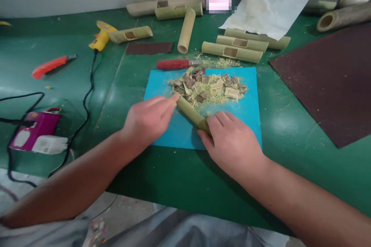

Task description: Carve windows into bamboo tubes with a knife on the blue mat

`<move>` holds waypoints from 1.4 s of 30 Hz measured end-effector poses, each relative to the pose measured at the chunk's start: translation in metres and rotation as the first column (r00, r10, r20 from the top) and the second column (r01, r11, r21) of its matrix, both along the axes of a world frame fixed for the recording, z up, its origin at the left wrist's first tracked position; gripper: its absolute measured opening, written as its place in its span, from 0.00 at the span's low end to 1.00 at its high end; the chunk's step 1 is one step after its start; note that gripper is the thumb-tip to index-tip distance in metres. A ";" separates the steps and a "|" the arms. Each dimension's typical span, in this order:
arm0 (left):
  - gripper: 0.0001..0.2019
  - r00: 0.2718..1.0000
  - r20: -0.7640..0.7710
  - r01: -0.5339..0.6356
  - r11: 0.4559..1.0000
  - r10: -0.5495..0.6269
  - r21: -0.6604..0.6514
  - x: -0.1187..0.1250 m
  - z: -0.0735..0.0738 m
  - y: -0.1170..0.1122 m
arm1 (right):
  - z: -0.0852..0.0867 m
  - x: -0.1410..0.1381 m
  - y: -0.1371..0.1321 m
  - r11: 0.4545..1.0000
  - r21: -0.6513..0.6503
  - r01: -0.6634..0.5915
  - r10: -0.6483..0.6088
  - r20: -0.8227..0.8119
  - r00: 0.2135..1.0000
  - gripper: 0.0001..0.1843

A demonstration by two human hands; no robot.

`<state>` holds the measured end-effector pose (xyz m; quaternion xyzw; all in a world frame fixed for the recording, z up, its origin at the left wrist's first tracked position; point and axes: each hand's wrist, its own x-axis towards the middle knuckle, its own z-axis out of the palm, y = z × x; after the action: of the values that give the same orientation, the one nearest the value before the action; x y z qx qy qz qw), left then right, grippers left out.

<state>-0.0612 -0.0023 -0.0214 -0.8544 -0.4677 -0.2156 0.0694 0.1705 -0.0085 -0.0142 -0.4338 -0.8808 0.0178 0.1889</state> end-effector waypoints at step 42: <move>0.12 0.989 0.138 0.050 0.998 -0.045 -0.032 0.000 0.004 0.005 | -0.001 -0.001 -0.001 0.999 0.031 -0.016 0.016 0.007 1.000 0.10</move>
<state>-0.0612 0.0030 -0.0172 -0.8495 -0.4546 -0.2672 0.0170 0.1691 -0.0092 -0.0148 -0.4238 -0.8851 0.0045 0.1925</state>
